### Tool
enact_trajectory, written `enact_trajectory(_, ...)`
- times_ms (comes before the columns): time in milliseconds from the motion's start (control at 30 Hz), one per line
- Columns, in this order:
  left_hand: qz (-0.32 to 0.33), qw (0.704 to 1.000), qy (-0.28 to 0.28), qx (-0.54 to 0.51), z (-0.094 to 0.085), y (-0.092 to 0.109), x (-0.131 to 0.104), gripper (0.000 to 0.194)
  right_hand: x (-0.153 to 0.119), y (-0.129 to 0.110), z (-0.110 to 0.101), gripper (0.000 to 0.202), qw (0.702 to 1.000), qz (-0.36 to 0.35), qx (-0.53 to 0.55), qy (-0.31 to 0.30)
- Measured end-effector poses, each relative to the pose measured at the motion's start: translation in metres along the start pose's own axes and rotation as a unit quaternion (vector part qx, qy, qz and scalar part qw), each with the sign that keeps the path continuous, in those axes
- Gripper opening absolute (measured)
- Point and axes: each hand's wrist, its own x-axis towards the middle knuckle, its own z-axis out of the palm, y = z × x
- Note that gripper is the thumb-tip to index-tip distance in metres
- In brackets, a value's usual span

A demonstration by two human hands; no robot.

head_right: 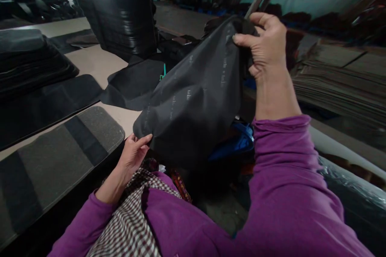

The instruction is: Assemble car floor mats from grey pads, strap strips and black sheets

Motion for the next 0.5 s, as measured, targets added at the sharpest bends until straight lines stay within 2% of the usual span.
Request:
enact_trajectory(167,-0.001,1.0,0.012,0.011,-0.003,-0.002,0.001,0.045,0.002,0.009,0.001,0.051,1.0,0.01,-0.013,-0.011)
enact_trajectory(300,-0.007,0.999,0.014,0.029,-0.005,-0.006,0.001,0.052,0.002,0.018,-0.005,0.055,1.0,0.004,0.013,-0.007)
enact_trajectory(500,0.041,0.996,-0.003,0.078,-0.006,-0.014,0.0,0.063,-0.002,0.034,-0.018,0.06,0.997,0.005,0.072,0.019)
